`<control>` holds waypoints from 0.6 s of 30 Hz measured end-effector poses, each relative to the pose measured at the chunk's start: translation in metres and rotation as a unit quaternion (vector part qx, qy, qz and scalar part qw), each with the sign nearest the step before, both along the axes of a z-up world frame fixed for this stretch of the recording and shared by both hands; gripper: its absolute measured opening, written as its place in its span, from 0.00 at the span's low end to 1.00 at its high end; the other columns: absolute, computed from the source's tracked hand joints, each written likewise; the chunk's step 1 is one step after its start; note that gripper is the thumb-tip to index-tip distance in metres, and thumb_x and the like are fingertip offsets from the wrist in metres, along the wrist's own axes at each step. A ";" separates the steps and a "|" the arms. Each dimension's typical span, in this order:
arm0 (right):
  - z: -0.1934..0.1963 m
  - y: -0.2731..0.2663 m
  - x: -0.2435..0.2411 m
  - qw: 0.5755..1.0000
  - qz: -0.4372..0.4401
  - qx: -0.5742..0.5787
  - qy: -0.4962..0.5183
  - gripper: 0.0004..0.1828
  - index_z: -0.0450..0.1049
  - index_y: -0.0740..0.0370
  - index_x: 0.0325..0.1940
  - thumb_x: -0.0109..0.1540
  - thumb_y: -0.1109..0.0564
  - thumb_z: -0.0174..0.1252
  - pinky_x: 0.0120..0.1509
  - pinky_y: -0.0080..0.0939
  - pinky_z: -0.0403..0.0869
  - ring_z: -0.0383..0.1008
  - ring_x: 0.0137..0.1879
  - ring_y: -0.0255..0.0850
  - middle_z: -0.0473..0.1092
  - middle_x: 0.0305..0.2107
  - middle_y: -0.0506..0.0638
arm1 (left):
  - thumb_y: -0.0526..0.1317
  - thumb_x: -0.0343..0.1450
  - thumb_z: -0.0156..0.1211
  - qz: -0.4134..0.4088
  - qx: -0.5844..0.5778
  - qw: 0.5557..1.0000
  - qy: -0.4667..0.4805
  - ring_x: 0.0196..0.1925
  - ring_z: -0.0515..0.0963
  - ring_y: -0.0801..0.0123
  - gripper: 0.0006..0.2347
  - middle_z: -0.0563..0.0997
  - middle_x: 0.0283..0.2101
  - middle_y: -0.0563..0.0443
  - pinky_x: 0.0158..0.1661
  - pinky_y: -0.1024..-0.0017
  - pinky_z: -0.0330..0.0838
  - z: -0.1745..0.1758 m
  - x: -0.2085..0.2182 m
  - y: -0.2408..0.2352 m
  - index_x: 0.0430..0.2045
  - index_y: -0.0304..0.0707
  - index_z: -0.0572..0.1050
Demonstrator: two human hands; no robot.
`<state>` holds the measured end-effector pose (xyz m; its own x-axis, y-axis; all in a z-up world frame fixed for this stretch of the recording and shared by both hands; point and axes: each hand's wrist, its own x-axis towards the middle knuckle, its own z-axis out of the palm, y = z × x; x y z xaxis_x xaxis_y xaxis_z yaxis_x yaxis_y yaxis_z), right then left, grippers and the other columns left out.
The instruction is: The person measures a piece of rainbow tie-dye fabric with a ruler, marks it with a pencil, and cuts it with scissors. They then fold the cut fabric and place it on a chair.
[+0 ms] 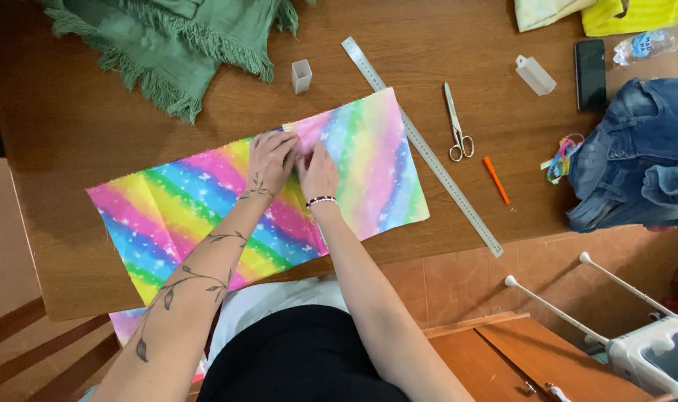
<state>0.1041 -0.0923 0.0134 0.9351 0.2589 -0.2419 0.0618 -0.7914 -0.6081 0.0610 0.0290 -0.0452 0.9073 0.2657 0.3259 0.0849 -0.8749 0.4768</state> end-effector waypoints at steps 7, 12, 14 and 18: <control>-0.031 -0.015 -0.013 0.996 0.006 0.048 -0.081 0.11 0.63 0.50 0.35 0.60 0.49 0.59 0.47 0.57 0.76 0.76 0.44 0.57 0.70 0.32 0.54 | 0.46 0.72 0.60 0.001 -0.047 0.999 0.009 0.59 0.73 0.67 0.09 0.80 0.50 0.60 0.59 0.65 0.64 0.006 -0.004 -0.006 0.42 0.49 0.81; -0.032 -0.018 -0.020 0.980 -0.014 0.104 -0.168 0.15 0.60 0.50 0.28 0.61 0.51 0.60 0.42 0.51 0.75 0.75 0.39 0.50 0.66 0.27 0.48 | 0.41 0.69 0.63 0.029 -0.157 0.987 -0.015 0.47 0.79 0.60 0.06 0.82 0.40 0.54 0.51 0.66 0.73 0.019 -0.013 -0.015 0.33 0.43 0.83; -0.038 -0.019 -0.022 0.979 -0.021 0.117 -0.167 0.16 0.60 0.50 0.27 0.62 0.49 0.60 0.41 0.49 0.75 0.75 0.38 0.49 0.65 0.26 0.46 | 0.41 0.69 0.62 0.036 -0.168 0.985 -0.003 0.46 0.79 0.61 0.06 0.82 0.39 0.55 0.50 0.66 0.74 0.017 -0.017 -0.019 0.32 0.43 0.83; -0.047 -0.015 -0.020 0.976 -0.042 0.123 -0.176 0.18 0.61 0.48 0.27 0.63 0.44 0.60 0.41 0.48 0.75 0.75 0.36 0.46 0.65 0.24 0.44 | 0.41 0.69 0.63 0.042 -0.181 0.983 0.004 0.43 0.81 0.63 0.04 0.83 0.38 0.58 0.47 0.68 0.76 0.005 -0.016 -0.022 0.30 0.45 0.84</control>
